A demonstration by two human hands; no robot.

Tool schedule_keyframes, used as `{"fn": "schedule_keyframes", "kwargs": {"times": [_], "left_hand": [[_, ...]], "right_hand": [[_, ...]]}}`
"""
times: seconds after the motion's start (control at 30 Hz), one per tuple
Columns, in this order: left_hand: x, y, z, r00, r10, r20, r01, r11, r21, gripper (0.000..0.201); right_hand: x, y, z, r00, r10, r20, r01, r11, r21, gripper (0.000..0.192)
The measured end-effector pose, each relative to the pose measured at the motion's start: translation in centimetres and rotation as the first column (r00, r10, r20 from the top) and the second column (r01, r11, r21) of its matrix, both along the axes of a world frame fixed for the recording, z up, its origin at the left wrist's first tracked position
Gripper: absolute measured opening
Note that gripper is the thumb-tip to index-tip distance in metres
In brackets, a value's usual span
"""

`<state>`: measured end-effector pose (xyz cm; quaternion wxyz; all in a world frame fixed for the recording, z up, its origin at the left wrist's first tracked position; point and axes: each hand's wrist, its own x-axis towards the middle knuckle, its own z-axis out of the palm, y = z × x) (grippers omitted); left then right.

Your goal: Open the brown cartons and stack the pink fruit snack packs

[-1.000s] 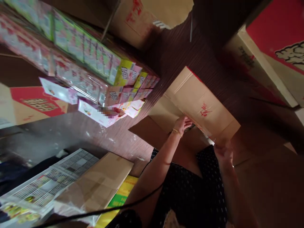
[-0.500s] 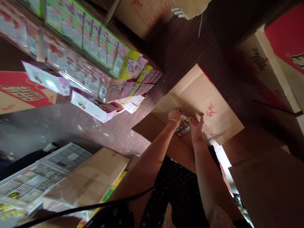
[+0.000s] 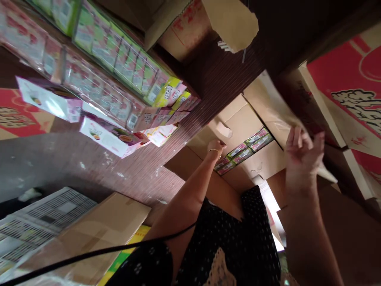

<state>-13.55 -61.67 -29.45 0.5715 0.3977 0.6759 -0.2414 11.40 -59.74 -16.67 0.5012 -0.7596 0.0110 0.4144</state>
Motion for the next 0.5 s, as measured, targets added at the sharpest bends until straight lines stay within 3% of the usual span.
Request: {"fn": "schedule_keyframes", "kwargs": {"times": [0.07,0.13,0.2,0.3,0.37,0.43,0.5], "left_hand": [[0.8,-0.7,1.1,0.995,-0.097,0.012,0.094,0.986,0.140,0.041],[1.5,-1.8,1.6,0.971,-0.239,-0.004,0.228,0.919,0.321,0.063],[2.1,-2.8,1.6,0.933,-0.357,-0.044,0.344,0.848,0.403,0.081],[2.9,-3.9,1.6,0.887,-0.455,-0.077,0.448,0.809,0.380,0.092],[3.2,-3.9,2.5,0.867,-0.491,-0.082,0.485,0.795,0.363,0.096],[2.9,-3.1,4.4,0.864,-0.491,-0.116,0.496,0.788,0.364,0.092],[1.8,-1.4,6.7,0.880,-0.439,-0.182,0.474,0.794,0.380,0.082]], "right_hand": [[1.0,1.3,0.1,0.971,0.192,0.141,-0.198,0.980,0.030,0.034],[0.5,0.6,-0.6,0.922,0.340,0.186,-0.343,0.939,-0.016,0.044],[-0.3,-1.5,-1.5,0.869,0.441,0.223,-0.440,0.896,-0.057,0.027],[-1.0,-5.8,-3.3,0.747,0.595,0.296,-0.573,0.802,-0.165,0.002],[-1.4,-8.5,-5.0,0.628,0.742,0.235,-0.673,0.669,-0.315,0.010],[-2.5,-11.0,-7.1,0.459,0.885,0.081,-0.790,0.448,-0.418,0.016],[-4.4,-13.1,-9.0,0.293,0.956,-0.028,-0.878,0.257,-0.403,0.013]]}}
